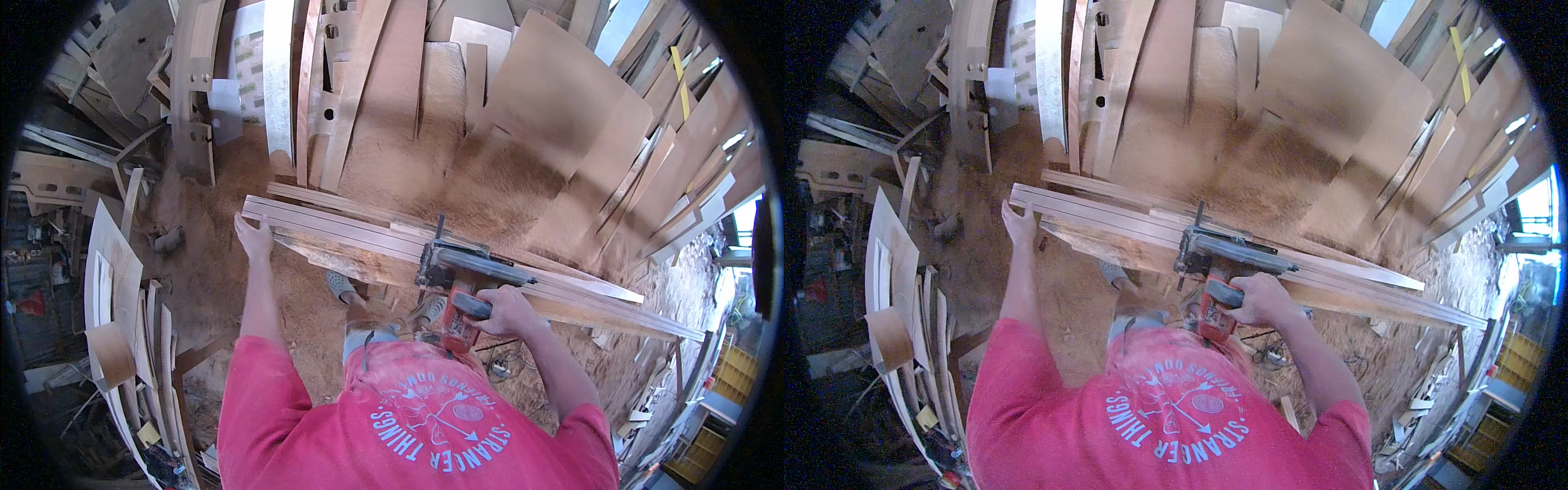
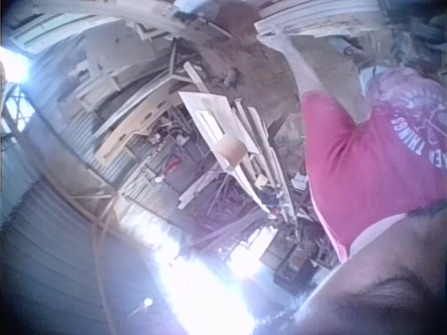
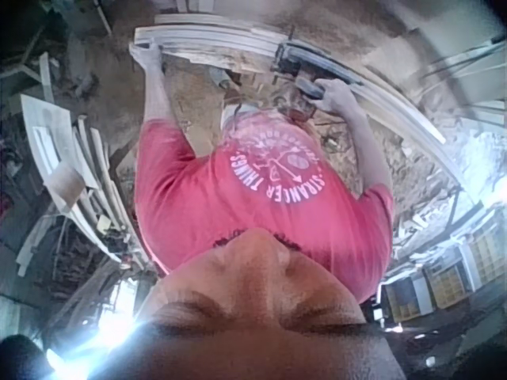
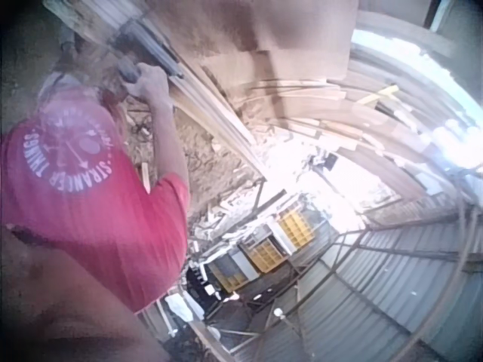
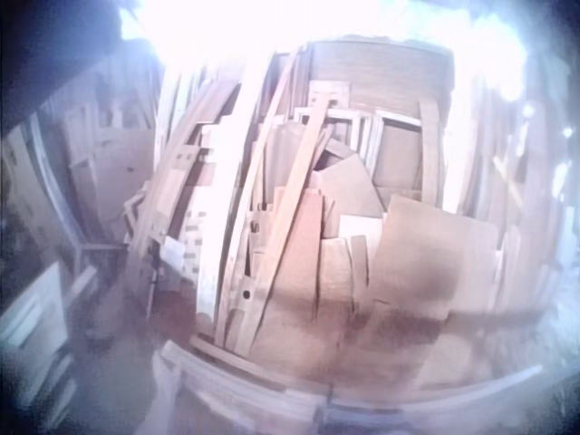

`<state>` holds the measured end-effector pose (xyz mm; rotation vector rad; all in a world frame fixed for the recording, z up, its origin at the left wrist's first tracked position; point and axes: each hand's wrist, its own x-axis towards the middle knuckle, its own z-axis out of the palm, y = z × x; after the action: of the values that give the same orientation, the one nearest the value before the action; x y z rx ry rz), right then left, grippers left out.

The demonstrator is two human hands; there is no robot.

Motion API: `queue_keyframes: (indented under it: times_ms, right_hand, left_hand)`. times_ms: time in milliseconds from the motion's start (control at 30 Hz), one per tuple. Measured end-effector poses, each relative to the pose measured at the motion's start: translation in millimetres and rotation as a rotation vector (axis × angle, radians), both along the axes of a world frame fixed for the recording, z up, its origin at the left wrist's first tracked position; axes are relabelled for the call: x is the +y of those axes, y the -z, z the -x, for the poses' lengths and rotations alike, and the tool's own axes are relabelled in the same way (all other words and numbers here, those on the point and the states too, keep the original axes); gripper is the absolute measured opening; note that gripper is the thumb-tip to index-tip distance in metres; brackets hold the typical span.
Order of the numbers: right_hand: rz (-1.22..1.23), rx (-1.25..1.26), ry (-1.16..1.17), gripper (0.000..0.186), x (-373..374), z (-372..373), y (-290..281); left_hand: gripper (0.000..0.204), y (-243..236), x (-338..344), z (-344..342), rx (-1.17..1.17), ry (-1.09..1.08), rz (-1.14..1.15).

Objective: The person uses a circular saw to cut a long piece of wood, moving the tool along the length of the board while holding the wood steady with their other hand.

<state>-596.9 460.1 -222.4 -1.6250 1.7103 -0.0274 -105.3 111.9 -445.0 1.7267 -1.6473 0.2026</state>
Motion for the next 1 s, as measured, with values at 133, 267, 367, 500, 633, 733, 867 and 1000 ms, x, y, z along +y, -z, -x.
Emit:
queue_keyframes:
  times_ms: [133,267,367,500,633,733,867,1000]
  right_hand:
    - [0.015,-0.102,0.043,0.044,-6.6,-6.8,0.4]
    - [-0.051,-0.047,0.012,0.053,-11.8,-10.5,4.3]
    - [-0.052,-0.043,-0.030,0.054,-17.8,-13.7,8.3]
    - [-0.069,-0.088,-0.015,0.054,-29.3,-23.6,8.1]
    - [-0.117,-0.121,-0.006,0.053,-44.9,-38.1,3.4]
    - [-0.105,-0.198,-0.007,0.053,-56.5,-50.6,3.1]
    - [-0.076,-0.153,-0.032,0.051,-68.6,-65.2,5.2]
    - [-0.004,-0.162,-0.056,0.045,-84.0,-80.3,6.3]
  left_hand:
    - [0.066,2.3,-32.7,-32.5,0.122,0.049,-0.406]
    - [0.066,-9.3,-34.1,-37.2,0.222,0.065,-0.511]
    - [0.061,-11.7,-40.5,-42.0,0.297,0.044,-0.591]
    - [0.054,-7.9,-47.1,-51.1,0.248,0.062,-0.554]
    - [0.042,-12.8,-47.1,-55.5,0.360,0.123,-0.601]
    - [0.038,-20.7,-47.5,-56.2,0.409,0.139,-0.623]
    - [0.039,-23.5,-48.7,-59.5,0.452,0.151,-0.673]
    - [0.041,-16.6,-51.7,-67.3,0.392,0.151,-0.658]
